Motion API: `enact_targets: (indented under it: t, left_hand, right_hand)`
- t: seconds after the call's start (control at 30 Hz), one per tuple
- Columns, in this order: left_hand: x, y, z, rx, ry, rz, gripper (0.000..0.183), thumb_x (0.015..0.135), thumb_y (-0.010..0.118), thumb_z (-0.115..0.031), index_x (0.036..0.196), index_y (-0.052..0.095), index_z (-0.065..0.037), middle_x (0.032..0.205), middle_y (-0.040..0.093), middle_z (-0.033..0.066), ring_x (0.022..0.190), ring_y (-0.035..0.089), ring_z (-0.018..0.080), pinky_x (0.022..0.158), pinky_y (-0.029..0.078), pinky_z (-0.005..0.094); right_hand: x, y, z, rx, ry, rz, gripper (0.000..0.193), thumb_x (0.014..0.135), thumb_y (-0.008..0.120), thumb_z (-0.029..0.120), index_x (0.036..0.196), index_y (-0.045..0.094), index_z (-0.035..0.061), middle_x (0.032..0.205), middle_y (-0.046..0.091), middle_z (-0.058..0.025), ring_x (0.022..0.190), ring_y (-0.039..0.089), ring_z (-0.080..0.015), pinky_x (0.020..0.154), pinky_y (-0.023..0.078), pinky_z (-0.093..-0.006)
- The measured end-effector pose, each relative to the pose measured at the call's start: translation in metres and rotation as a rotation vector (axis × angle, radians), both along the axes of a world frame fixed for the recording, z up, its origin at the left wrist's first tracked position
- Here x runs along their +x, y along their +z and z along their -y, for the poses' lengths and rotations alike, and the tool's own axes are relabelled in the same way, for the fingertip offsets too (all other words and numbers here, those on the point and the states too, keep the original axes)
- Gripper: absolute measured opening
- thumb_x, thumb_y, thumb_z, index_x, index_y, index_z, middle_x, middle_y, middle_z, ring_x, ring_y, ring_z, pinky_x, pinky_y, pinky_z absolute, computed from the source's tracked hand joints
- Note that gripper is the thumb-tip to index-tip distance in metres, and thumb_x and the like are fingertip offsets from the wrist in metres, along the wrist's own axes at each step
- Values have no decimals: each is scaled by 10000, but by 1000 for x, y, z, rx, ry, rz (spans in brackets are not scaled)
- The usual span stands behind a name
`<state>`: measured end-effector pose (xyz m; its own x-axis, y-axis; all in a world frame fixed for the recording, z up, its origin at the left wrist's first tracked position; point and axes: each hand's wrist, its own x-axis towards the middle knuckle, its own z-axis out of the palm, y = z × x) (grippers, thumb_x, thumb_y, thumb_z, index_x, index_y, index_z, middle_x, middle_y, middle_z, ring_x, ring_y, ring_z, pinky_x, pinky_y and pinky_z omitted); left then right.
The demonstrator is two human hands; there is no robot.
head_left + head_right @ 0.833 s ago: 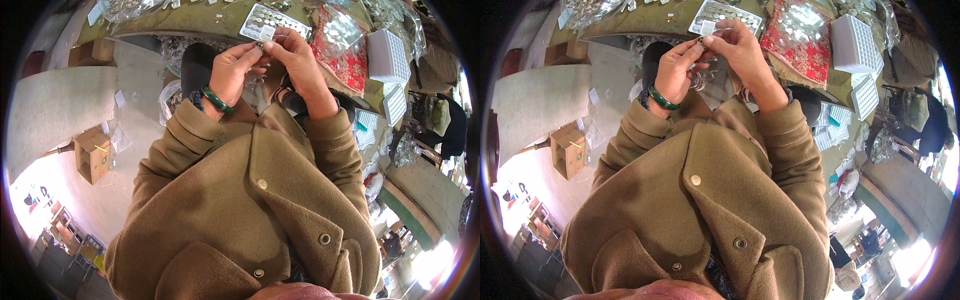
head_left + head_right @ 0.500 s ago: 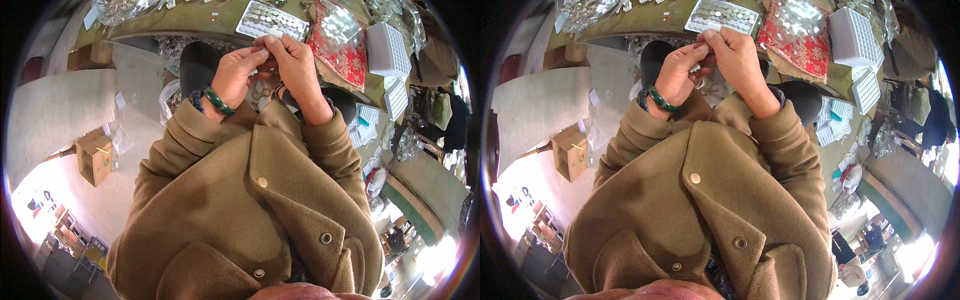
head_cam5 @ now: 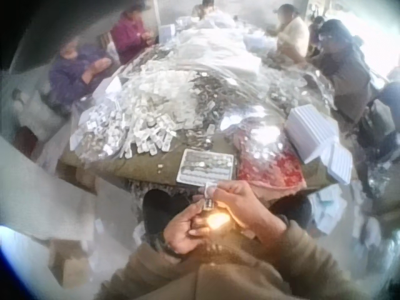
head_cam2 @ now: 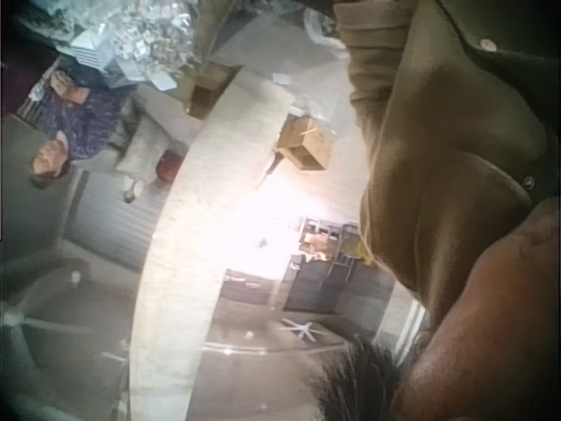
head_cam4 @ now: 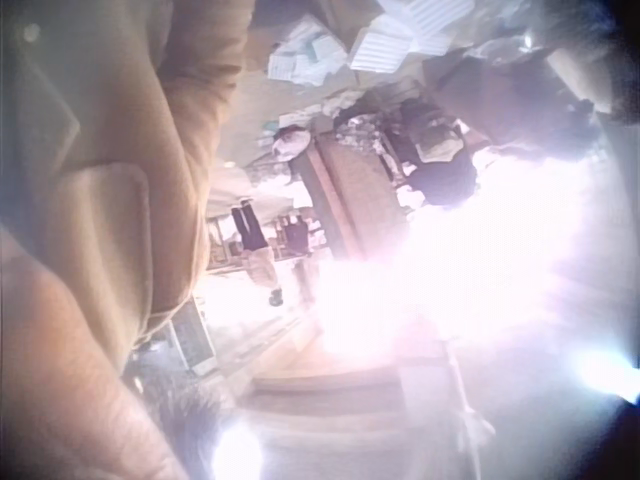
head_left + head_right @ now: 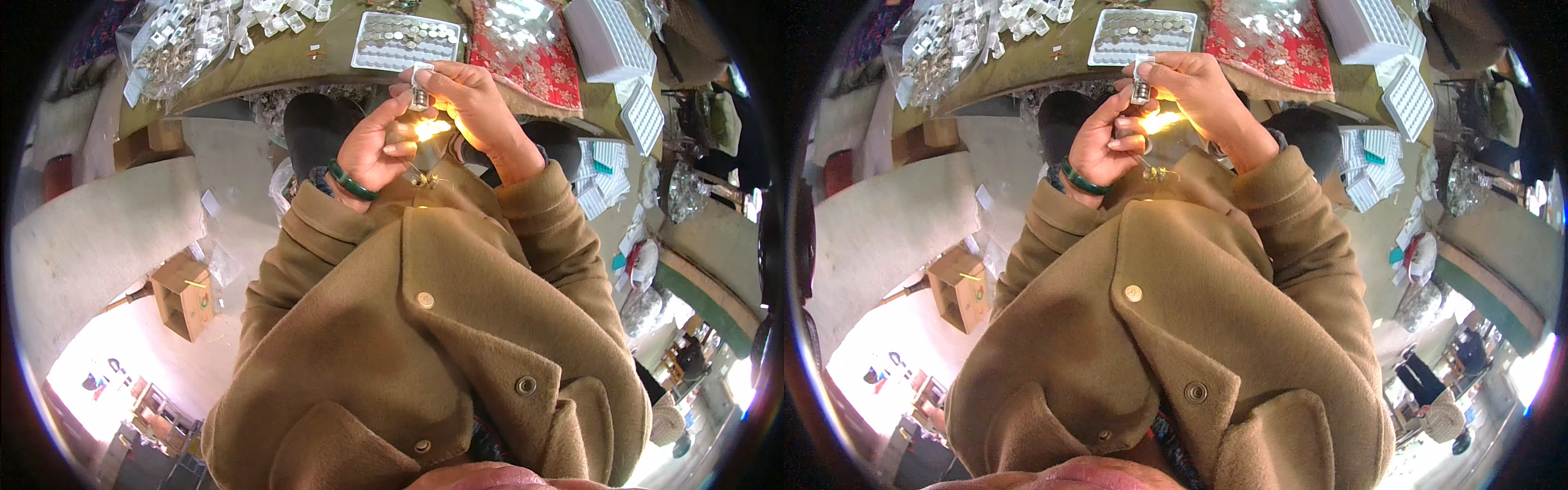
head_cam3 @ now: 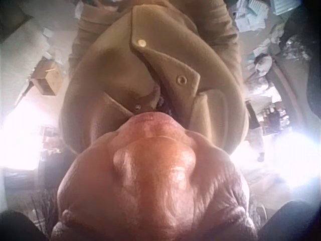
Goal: The person repeatedly picks small white rectangular components and metallic pieces from a tray, places them into a small white housing, and uses a lighter to heat the assembly. The person then places the assembled unit on the table and repeats the process with new components.
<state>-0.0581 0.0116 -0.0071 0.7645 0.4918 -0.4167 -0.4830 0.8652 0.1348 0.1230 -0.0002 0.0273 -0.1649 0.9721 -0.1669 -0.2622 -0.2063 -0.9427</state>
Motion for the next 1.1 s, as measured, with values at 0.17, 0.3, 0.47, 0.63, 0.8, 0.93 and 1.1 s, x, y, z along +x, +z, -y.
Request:
enact_targets:
  t: [0.17,0.3,0.47,0.63,0.8,0.93,1.1]
  left_hand:
    - [9,9,6,-49,83,-19,216,952,672,-238,1122,563,-163,1043,653,50,615,455,-10,455,323,127]
    - [15,14,9,-38,134,-4,207,942,682,-273,1087,609,-145,1011,638,-23,615,438,1,454,325,134]
    - [16,14,10,-32,107,-83,260,967,644,-302,1136,598,-110,1000,629,-29,652,451,6,472,331,145]
    - [13,11,9,170,-22,-252,271,1014,550,-347,1139,594,-110,985,647,8,694,548,59,497,381,188]
    - [19,12,9,169,-81,-387,221,974,626,-336,966,639,-115,876,635,-16,720,561,72,556,406,218]
    - [29,17,13,395,-171,-478,249,964,635,-251,1129,673,-68,867,633,-36,820,562,60,655,423,229]
    - [36,18,10,550,-183,-375,347,980,595,-240,1241,626,-14,876,628,-22,800,556,60,662,443,222]
  right_hand:
    - [15,-8,-2,-40,131,-181,324,965,614,182,1185,662,-51,971,711,-85,863,635,-114,819,524,-262]
    - [22,0,3,135,162,-2,406,914,696,167,1282,633,8,929,695,-42,900,635,-121,825,525,-291]
    - [19,0,12,449,54,570,431,826,744,110,1250,666,92,939,724,-81,824,679,-199,743,541,-323]
    - [22,-11,17,816,-113,866,394,758,752,24,1144,700,81,938,706,-114,803,670,-284,698,537,-359]
    - [25,-12,37,759,-139,929,368,799,710,46,1163,659,49,932,694,-125,802,659,-304,705,536,-380]
    - [49,-5,56,620,-108,789,421,819,708,54,1236,645,62,998,703,-139,852,677,-293,740,544,-356]
    - [92,2,45,338,-449,1017,150,857,673,60,1000,711,38,928,688,-136,810,677,-268,704,527,-340]
